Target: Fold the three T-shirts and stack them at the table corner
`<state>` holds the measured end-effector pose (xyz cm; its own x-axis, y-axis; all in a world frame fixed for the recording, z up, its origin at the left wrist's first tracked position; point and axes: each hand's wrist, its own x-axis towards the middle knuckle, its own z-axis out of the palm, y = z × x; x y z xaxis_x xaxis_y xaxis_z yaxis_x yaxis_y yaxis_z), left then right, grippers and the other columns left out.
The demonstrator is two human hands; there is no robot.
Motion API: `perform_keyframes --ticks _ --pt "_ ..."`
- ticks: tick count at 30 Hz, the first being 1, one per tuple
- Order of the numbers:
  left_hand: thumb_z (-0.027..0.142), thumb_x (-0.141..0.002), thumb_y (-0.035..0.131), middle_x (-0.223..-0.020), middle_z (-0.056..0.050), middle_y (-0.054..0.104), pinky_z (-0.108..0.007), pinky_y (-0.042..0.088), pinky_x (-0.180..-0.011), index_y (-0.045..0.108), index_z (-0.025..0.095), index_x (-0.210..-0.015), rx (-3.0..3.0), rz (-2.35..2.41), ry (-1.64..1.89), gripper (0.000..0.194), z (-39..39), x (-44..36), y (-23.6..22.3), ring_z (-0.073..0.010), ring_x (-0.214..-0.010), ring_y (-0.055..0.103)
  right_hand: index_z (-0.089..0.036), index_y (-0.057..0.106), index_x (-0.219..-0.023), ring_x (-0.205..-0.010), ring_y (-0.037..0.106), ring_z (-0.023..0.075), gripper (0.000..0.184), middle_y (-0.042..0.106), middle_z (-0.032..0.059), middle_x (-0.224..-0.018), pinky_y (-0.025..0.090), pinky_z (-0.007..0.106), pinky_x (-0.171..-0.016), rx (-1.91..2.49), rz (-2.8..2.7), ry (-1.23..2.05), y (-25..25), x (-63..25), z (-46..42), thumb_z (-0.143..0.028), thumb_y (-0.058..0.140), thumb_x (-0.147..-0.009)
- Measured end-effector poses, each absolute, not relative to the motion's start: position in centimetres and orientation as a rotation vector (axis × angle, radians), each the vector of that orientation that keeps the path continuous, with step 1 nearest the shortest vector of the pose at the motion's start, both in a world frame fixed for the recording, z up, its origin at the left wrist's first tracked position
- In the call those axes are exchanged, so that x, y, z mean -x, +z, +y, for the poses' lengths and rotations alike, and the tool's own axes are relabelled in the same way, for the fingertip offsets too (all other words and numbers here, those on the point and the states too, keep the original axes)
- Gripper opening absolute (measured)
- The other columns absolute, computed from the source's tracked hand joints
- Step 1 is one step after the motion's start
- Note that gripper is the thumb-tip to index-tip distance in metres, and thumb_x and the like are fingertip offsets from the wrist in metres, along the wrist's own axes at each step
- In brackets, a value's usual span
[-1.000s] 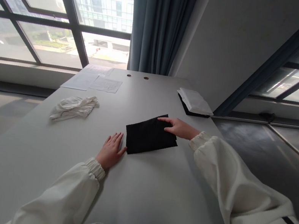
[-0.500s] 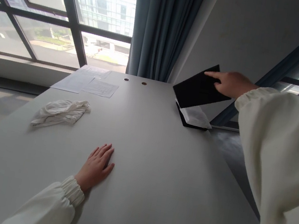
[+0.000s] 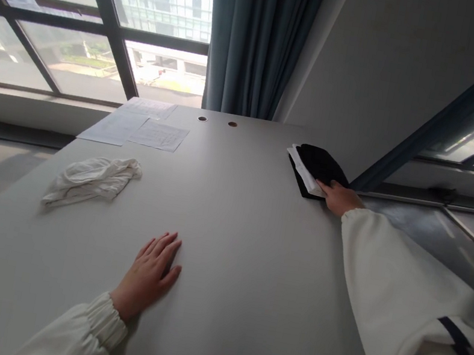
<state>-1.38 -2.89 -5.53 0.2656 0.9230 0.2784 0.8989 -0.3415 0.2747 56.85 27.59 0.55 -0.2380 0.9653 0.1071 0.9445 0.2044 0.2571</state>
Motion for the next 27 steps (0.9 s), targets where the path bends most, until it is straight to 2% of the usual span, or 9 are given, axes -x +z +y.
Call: perform_keyframes --ticks 4,8,11,13,15,17,19,22,27 --pt "0.038 -0.102 0.051 -0.161 -0.012 0.052 -0.054 0.036 -0.125 0.051 0.024 -0.151 -2.463 1.764 0.596 0.051 -2.9 1.5 -5.4 -0.029 -0.151 0.047 -0.017 0.057 -0.151 -0.137 0.053 0.0354 0.061 0.051 0.0216 -0.156 0.045 0.052 -0.108 -1.857 2.556 0.481 0.0 -56.1 26.2 -0.011 0.046 -0.091" --pt "0.038 -0.102 0.05 -0.161 -0.011 0.052 -0.053 0.037 -0.125 0.052 0.024 -0.149 -2.473 1.752 0.599 0.05 -2.9 1.4 -5.5 -0.0287 -0.151 0.047 -0.02 0.046 -0.159 -0.134 0.058 0.03 0.071 0.051 0.0139 -0.16 0.048 0.046 -0.11 -1.919 2.722 0.368 1.0 -55.2 27.0 -0.013 0.049 -0.089" --pt "0.037 -0.101 0.051 -0.162 -0.011 0.051 -0.053 0.035 -0.126 0.052 0.025 -0.149 -2.458 1.758 0.607 0.05 -3.0 1.3 -5.6 -0.0285 -0.151 0.046 -0.013 0.039 -0.163 -0.136 0.058 0.0333 0.077 0.054 0.0186 -0.157 0.048 0.05 -0.113 -2.116 2.669 0.252 0.0 -53.8 27.3 -0.016 0.051 -0.087" --pt "0.036 -0.1 0.052 -0.161 -0.011 0.051 -0.053 0.035 -0.126 0.053 0.025 -0.149 -2.445 1.763 0.603 0.05 -3.0 1.3 -5.5 -0.0288 -0.151 0.046 -0.006 0.04 -0.16 -0.146 0.048 0.0374 0.078 0.048 0.0238 -0.16 0.039 0.057 -0.12 -2.201 2.627 0.229 -1.8 -52.4 26.8 -0.016 0.053 -0.084" --pt "0.036 -0.1 0.053 -0.161 -0.011 0.052 -0.054 0.035 -0.127 0.054 0.025 -0.148 -2.442 1.745 0.584 0.05 -2.6 1.4 -5.2 -0.0287 -0.152 0.045 -0.002 0.036 -0.162 -0.156 0.031 0.041 0.083 0.034 0.0255 -0.169 0.03 0.062 -0.125 -2.311 2.608 0.257 -3.8 -50.8 25.5 -0.019 0.054 -0.083" --pt "0.035 -0.099 0.053 -0.161 -0.01 0.052 -0.053 0.034 -0.127 0.055 0.025 -0.147 -2.452 1.696 0.551 0.049 -1.8 1.5 -4.7 -0.0282 -0.152 0.044 -0.002 0.028 -0.165 -0.161 0.02 0.04 0.087 0.022 0.0234 -0.174 0.027 0.06 -0.128 -2.462 2.589 0.226 -5.7 -49.3 23.9 -0.021 0.054 -0.084" --pt "0.036 -0.099 0.054 -0.16 -0.009 0.052 -0.052 0.033 -0.128 0.055 0.025 -0.147 -2.46 1.641 0.519 0.049 -0.7 1.6 -4.1 -0.0274 -0.151 0.045 -0.004 0.025 -0.166 -0.161 0.019 0.0383 0.087 0.016 0.0214 -0.176 0.027 0.056 -0.129 -2.576 2.547 0.128 -6.9 -47.9 22.1 -0.023 0.054 -0.086" --pt "0.036 -0.099 0.054 -0.158 -0.009 0.055 -0.05 0.033 -0.128 0.056 0.025 -0.146 -2.45 1.594 0.483 0.049 1.3 1.8 -3.5 -0.0262 -0.148 0.048 -0.005 0.037 -0.163 -0.16 0.024 0.0393 0.078 0.02 0.0216 -0.175 0.029 0.054 -0.129 -2.58 2.49 0.017 -7.6 -46.0 19.3 -0.028 0.054 -0.09" --pt "0.04 -0.098 0.055 -0.162 -0.01 0.049 -0.051 0.031 -0.128 0.057 0.024 -0.147 -2.435 1.629 0.419 0.051 4.3 3.1 -3.7 -0.0289 -0.153 0.042 -0.019 0.058 -0.152 -0.151 0.043 0.036 0.056 0.047 0.0144 -0.164 0.033 0.06 -0.124 -2.19 2.583 -0.067 -7.5 -42.9 14.3 -0.031 0.043 -0.099"
